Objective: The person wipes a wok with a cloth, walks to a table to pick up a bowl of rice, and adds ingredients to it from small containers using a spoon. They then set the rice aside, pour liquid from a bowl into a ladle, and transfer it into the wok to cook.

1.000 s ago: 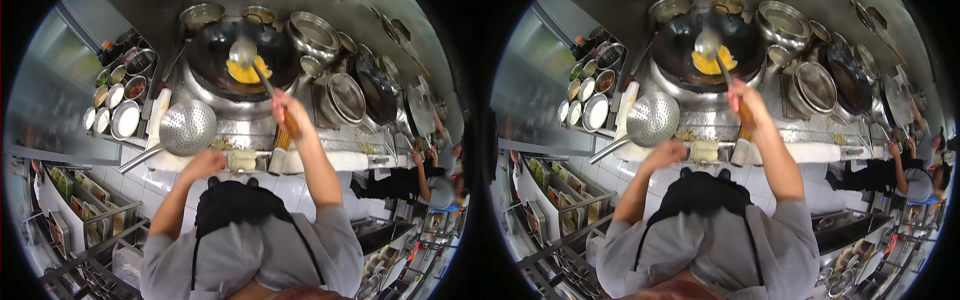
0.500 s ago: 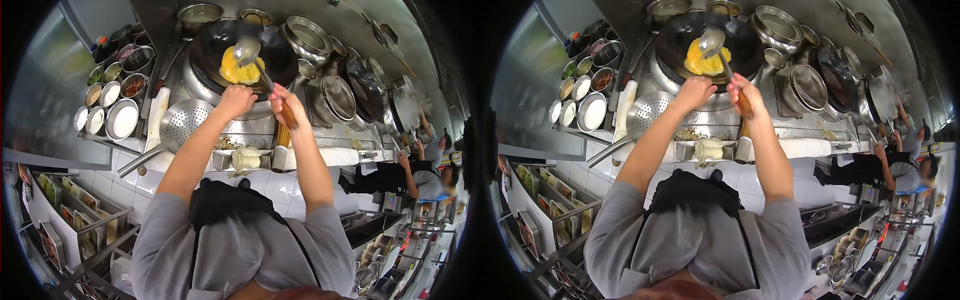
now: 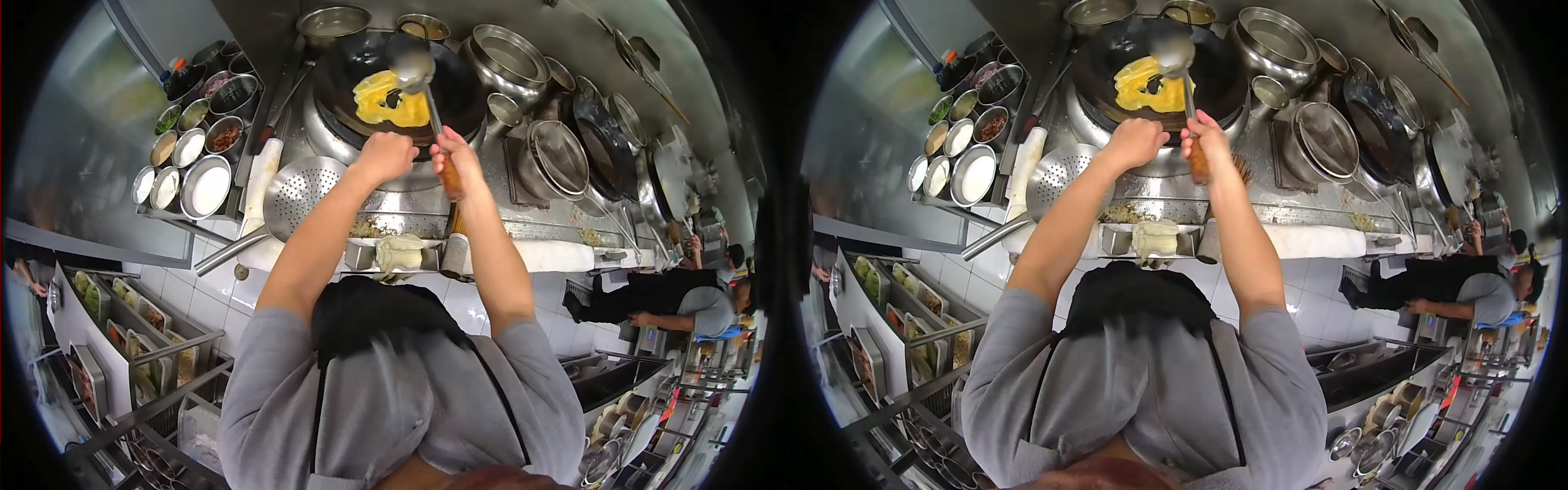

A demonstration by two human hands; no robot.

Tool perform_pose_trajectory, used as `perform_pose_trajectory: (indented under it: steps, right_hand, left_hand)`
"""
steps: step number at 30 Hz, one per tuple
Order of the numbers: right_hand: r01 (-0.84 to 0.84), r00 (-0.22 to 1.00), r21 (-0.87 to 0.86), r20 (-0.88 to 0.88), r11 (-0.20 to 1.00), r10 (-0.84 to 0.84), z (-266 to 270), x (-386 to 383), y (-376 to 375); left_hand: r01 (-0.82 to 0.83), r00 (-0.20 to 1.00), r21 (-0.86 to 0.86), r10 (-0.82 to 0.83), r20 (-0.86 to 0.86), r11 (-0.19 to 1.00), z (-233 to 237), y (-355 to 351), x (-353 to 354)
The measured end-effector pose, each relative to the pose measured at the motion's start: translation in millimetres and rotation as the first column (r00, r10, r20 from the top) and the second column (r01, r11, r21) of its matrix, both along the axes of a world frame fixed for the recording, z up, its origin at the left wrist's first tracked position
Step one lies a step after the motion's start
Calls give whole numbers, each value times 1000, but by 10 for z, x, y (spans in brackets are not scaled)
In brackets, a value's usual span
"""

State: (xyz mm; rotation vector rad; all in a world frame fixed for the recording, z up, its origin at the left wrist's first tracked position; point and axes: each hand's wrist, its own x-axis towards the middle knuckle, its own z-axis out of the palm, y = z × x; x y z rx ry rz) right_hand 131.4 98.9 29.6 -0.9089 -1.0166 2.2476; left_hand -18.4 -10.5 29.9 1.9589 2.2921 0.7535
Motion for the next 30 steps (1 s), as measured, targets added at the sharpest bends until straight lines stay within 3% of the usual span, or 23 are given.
perform_pose_trajectory:
  steps: [2, 5, 8, 9, 10, 12, 13, 17, 18, 19, 21, 22, 23, 25, 27, 29, 30]
  right_hand:
    - [86, 992, 147, 80, 985, -98, -14, -37, -197]
    - [140, 983, -18, 123, 990, -137, 321, 255, -748]
    - [-26, 998, -107, 54, 994, 32, 384, 369, -511]
    - [-116, 993, -34, 10, 993, 117, 256, 305, -310]
    - [-171, 972, 185, 190, 968, 135, 226, 234, -193]
    - [-249, 910, 376, 406, 893, 83, 157, 168, -161]
    - [-283, 907, 430, 410, 857, 93, 96, 178, -153]
    - [-143, 966, 286, 247, 948, 72, 49, 413, -338]
    - [-92, 951, 435, 305, 896, -51, -80, 570, -300]
    - [74, 937, 472, 269, 878, -224, 58, 716, -480]
    - [-83, 930, 447, 357, 891, -92, -113, 1348, -489]
    - [-333, 902, 334, 386, 882, 195, -96, 1696, -600]
    - [-567, 802, 225, 373, 792, 467, -60, 1958, -763]
    - [-692, 579, -29, 576, 721, 578, -294, 2094, -1226]
    - [-575, 589, -106, 634, 811, 500, -1163, 2094, -1510]
    - [-207, 757, -187, 591, 960, 278, -1895, 1865, -1758]
    - [-89, 800, -104, 585, 991, 134, -2033, 1604, -1882]
  left_hand:
    - [1, 1000, 28, -1, -4, 1000, 117, -33, 20]
    - [-1, 1000, 70, 0, 15, 998, 143, -42, -1]
    - [5, 999, 128, -10, 39, 992, 20, -21, 2]
    - [7, 999, 149, -15, 48, 989, -24, -22, 1]
    - [27, 998, 192, -38, 54, 981, -69, -17, -19]
    - [62, 995, 262, -81, 65, 963, -119, -78, -21]
    - [75, 992, 296, -100, 71, 952, -96, -106, -20]
    - [79, 995, 362, -94, 23, 929, -237, -139, -26]
    - [58, 997, 320, -74, 36, 946, -247, -153, -13]
    - [43, 998, 281, -57, 41, 959, -243, -151, -10]
    - [34, 998, 254, -46, 41, 967, -219, -166, 3]
    - [30, 999, 269, -37, 19, 963, -221, -180, 24]
    - [25, 1000, 291, -24, -7, 956, -213, -183, 35]
    - [11, 1000, 235, -18, 26, 972, -163, -210, 69]
    - [19, 1000, 226, -20, -1, 974, -141, -161, 60]
    - [29, 998, 267, -12, -65, 963, -246, -108, 39]
    - [30, 997, 273, -12, -70, 962, -248, -107, 40]
